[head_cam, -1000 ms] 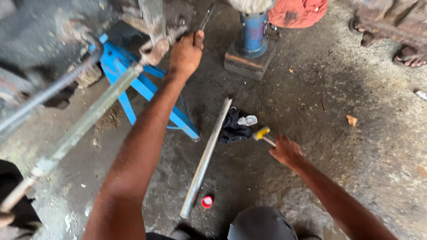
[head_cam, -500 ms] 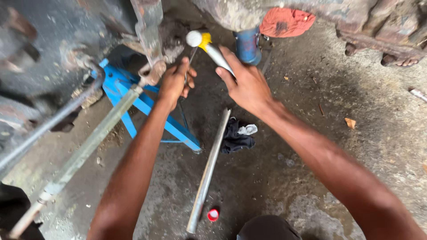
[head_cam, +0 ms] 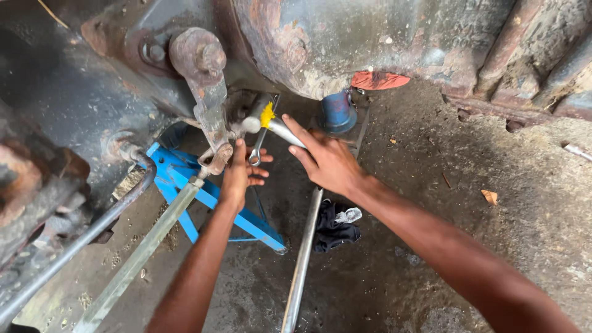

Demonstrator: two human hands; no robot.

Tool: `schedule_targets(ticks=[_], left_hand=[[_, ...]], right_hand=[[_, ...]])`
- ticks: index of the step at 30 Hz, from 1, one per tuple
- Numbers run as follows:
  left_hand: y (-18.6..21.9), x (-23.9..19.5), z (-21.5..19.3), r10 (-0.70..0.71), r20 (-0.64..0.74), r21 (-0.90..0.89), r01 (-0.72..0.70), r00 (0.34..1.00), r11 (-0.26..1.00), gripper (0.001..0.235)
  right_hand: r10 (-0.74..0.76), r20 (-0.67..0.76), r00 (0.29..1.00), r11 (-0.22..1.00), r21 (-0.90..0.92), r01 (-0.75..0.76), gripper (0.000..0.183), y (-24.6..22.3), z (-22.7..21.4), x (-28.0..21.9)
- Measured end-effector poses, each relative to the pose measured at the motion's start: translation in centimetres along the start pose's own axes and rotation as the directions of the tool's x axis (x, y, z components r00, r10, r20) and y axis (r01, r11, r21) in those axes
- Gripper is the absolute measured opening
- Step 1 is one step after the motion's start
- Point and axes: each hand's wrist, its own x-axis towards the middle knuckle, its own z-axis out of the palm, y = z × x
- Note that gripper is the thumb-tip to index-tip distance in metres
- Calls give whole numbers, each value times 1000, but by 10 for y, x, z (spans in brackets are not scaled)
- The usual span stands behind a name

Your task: The person uses various wrenches and a hammer to loosen or tighten bolts on the underside of a red tractor-like machine while another person assists by holding parts from the other side.

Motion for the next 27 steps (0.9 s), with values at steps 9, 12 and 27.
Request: schedule_targets(ticks=[9, 12, 27], left_hand=[[-16, -15, -23, 58, -44, -45, -60, 997, 997, 63], [-30, -18, -19, 38, -71, -14, -39, 997, 999, 60], [-329, -70, 21, -237, 290, 934, -219, 927, 282, 47]], right_hand=[[52, -22, 998, 964, 262, -44, 54, -10, 0, 3], [256, 112, 960, 927, 255, -276, 54, -8, 1, 10], [590, 382, 711, 772, -10, -635, 42, 105, 59, -206]])
